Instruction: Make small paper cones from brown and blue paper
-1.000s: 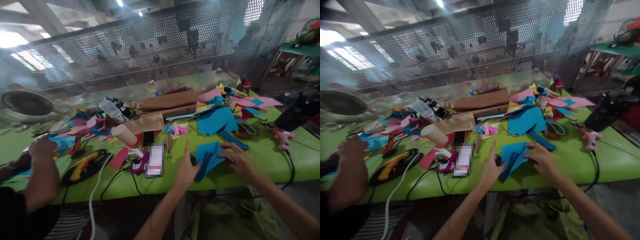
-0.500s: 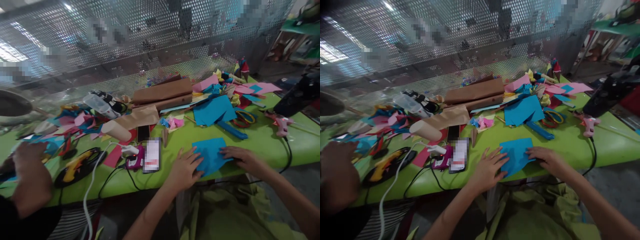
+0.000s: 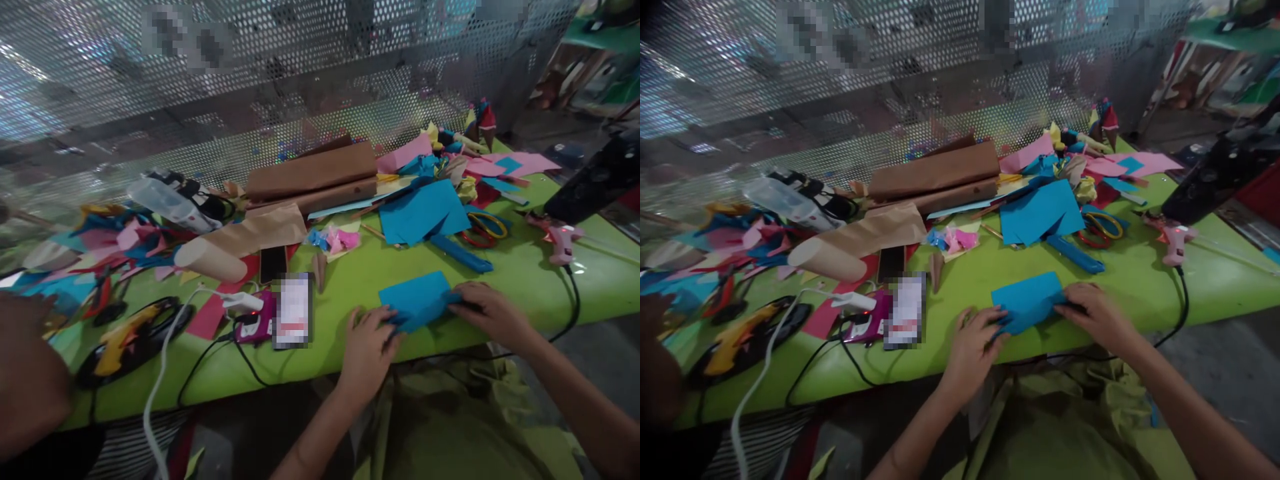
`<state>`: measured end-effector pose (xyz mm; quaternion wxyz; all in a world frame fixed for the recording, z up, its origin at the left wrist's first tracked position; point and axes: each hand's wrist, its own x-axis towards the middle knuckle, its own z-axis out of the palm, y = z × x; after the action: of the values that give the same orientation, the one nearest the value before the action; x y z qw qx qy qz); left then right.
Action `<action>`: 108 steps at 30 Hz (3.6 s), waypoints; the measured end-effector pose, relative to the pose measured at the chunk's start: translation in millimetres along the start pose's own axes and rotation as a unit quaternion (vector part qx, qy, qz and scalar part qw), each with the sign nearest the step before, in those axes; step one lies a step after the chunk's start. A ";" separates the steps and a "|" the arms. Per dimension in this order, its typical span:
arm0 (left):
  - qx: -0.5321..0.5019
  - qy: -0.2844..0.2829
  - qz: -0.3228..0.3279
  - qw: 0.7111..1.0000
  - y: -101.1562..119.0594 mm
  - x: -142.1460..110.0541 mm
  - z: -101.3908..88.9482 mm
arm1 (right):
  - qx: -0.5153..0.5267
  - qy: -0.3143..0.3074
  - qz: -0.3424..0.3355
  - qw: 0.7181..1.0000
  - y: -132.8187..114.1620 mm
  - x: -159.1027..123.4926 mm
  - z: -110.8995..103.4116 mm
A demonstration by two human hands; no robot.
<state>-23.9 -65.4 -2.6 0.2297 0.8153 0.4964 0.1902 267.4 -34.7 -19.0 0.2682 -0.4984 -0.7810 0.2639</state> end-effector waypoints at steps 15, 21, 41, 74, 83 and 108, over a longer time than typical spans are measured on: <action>-0.002 0.172 -0.161 0.972 -1.4 33.5 27.3 | -0.096 0.068 0.103 0.988 -0.5 11.3 16.7; -0.025 0.155 -0.186 0.970 1.7 34.9 23.8 | -0.062 0.054 0.112 0.990 -3.6 12.2 13.1; 0.035 0.164 -0.179 0.969 8.7 43.1 17.8 | -0.052 0.013 0.058 0.997 8.2 7.1 11.8; 0.160 0.081 -0.116 0.977 7.8 43.1 12.1 | -0.124 0.044 0.066 0.989 -2.0 9.4 17.3; 0.219 -0.025 0.150 0.964 -0.9 34.7 10.4 | -0.148 0.027 0.067 0.986 -6.6 13.0 15.3; 0.184 -0.102 0.144 0.967 -6.7 15.6 8.6 | -0.229 -0.037 -0.070 0.970 -62.9 -38.0 59.4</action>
<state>-17.3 -50.3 -12.2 0.0955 0.9216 0.3737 0.0422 200.5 -101.1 -24.7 0.1357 -0.4808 -0.8628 0.0772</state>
